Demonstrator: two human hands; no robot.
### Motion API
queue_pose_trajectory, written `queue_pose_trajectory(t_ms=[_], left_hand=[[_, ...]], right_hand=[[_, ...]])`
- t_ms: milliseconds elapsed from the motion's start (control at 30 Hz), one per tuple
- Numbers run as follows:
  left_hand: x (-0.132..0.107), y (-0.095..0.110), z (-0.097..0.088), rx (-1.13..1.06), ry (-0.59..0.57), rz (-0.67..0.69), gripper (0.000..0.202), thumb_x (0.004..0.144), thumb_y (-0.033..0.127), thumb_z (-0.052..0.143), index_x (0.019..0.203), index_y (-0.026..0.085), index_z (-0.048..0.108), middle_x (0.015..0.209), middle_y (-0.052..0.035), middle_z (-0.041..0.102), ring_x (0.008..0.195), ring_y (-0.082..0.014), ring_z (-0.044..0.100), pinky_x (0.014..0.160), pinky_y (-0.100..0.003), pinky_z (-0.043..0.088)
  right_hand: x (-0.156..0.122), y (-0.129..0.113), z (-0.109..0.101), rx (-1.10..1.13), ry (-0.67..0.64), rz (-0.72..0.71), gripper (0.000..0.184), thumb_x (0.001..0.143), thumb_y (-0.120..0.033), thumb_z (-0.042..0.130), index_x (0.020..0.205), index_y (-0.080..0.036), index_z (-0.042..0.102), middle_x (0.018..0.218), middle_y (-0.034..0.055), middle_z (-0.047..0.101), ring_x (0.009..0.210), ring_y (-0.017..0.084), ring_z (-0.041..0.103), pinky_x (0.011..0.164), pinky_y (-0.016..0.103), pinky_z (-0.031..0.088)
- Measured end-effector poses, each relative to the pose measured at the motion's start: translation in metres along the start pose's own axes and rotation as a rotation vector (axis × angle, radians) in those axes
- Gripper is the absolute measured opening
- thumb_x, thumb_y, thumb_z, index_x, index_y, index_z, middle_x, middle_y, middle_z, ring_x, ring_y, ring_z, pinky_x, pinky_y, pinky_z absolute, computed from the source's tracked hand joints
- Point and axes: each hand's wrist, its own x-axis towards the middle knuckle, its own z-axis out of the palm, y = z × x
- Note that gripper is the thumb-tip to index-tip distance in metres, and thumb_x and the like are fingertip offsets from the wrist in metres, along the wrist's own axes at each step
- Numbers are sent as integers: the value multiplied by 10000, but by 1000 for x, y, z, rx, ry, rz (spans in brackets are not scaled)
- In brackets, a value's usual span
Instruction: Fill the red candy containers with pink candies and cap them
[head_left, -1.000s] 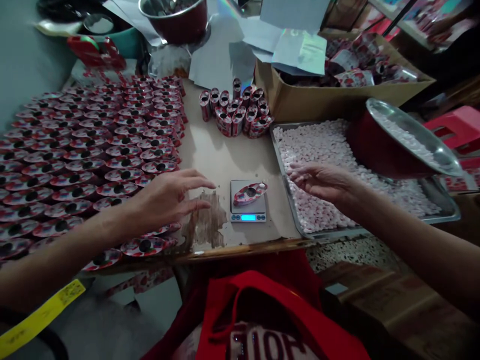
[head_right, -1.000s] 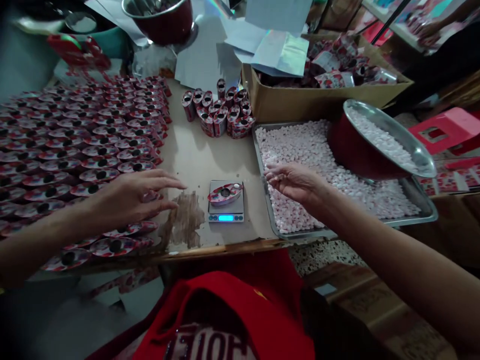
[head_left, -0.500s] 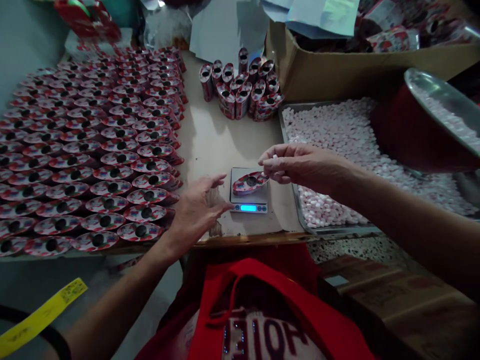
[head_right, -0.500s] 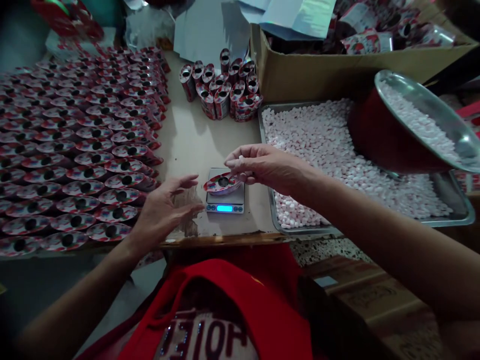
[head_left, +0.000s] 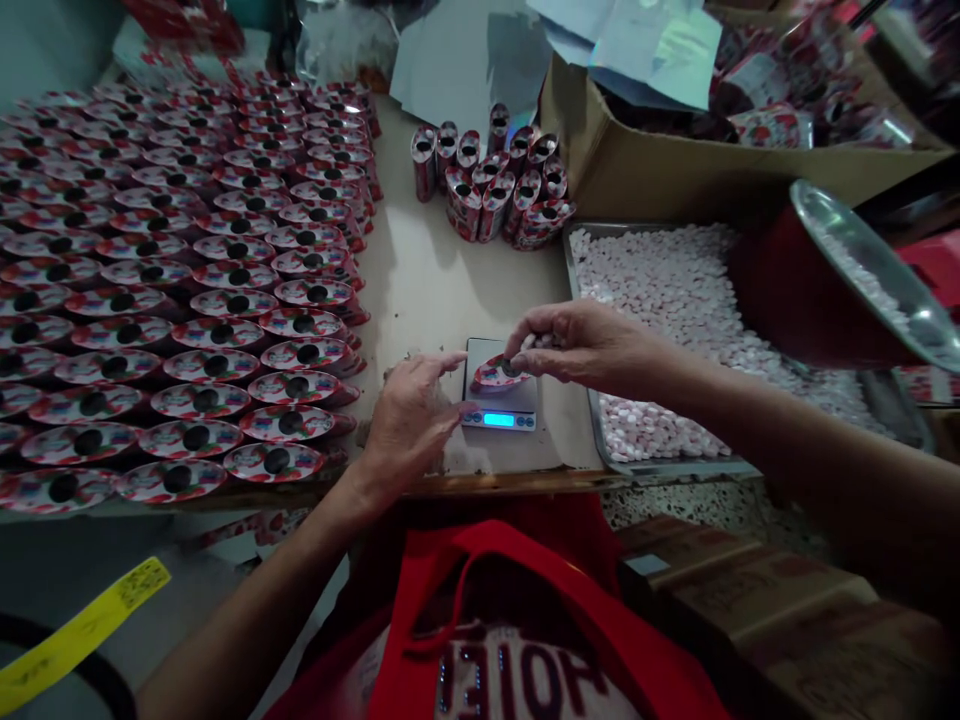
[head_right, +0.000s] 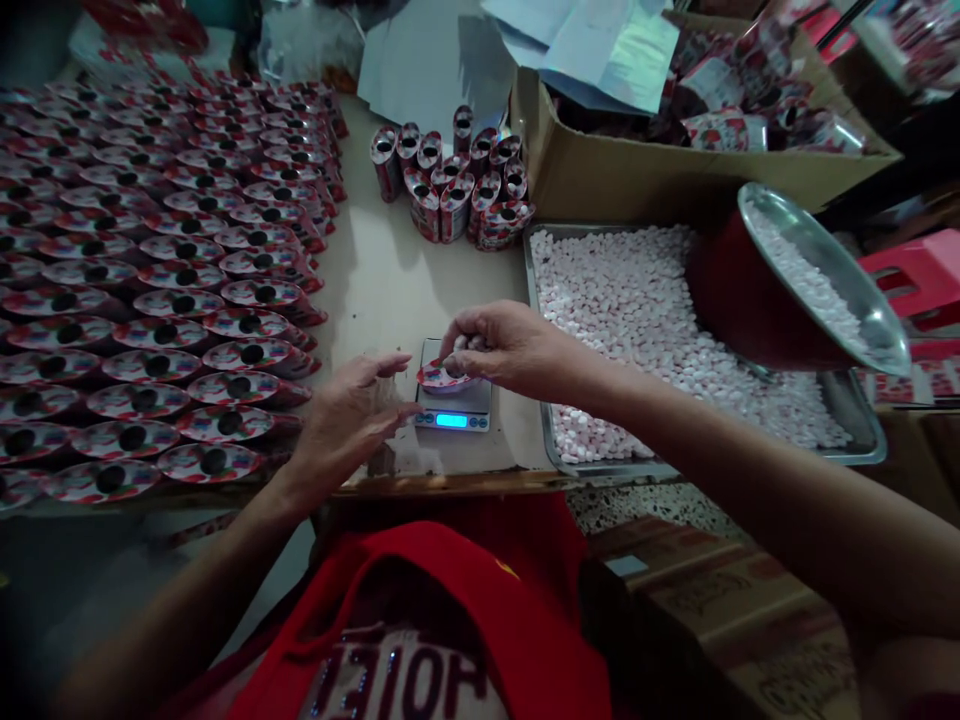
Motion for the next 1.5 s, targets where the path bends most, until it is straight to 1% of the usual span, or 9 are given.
queue_pose_trajectory(t_ms=[233,433,733,900,1000,1100,1200,1367,1500], left_hand=[[7,5,7,-5,-7,37,607,794,209,928,1351,215,689,1264,-83,770,1194,-287,703,1072,-464,550],[10,14,16,3,7,51,519,865,233,865,1350,220,681,1270,-84,762,1160,-277,692,1035,-456,554],[46,42,37,179,-74,221,736,786,252,938,1458,204,641,1386,-129,689,1268,-342,610,1131,-522,515],[56,35,38,153,-222,386,437,919,167,791,1344,228,709,1309,-96,729,1153,-248,724,1031,-396,608],[50,21,40,165,-127,508,257,995,226,722,1250,202,740,1251,-101,775,1085,-230,781,982,-356,645],[43,10,45,159,37,602,206,1021,304,705,1180,185,761,1237,-131,798,1077,-233,804,963,-344,671],[42,2,49,145,145,679,176,1026,320,699,1107,177,762,1196,-155,812,1054,-238,816,927,-343,694],[42,-1,49,102,174,698,143,1016,313,714,1052,176,727,1171,-161,818,1059,-245,818,931,-339,699],[38,3,42,70,121,579,218,1034,308,687,1219,193,699,1185,-129,813,1051,-227,813,928,-333,695]], right_hand=[[-1,4,1,111,99,80,259,940,-401,727,994,-153,778,673,5,675,514,95,455,497,269,290],[-5,6,12,61,166,49,217,870,-373,800,922,-166,839,678,15,683,633,131,559,606,270,397],[-26,36,-43,797,450,267,114,818,-174,806,911,-140,749,714,-3,582,523,42,364,415,143,240],[-35,58,-56,947,491,330,69,810,-118,746,864,-154,720,802,27,643,546,60,441,433,140,400],[-25,60,-65,955,501,264,133,854,-218,774,795,-166,667,827,50,682,577,76,507,469,159,441],[2,60,-80,851,409,215,466,908,-475,795,669,-198,506,627,-11,545,465,60,351,385,166,229],[43,59,-98,525,507,62,486,899,-630,768,745,-198,606,529,-79,405,431,68,253,418,206,171],[104,65,-124,-435,693,35,273,983,-361,654,893,-159,816,652,33,685,675,178,620,644,264,413],[122,78,-132,-707,669,104,313,1046,-259,531,1089,-153,822,1120,136,827,1037,240,735,874,284,464]])
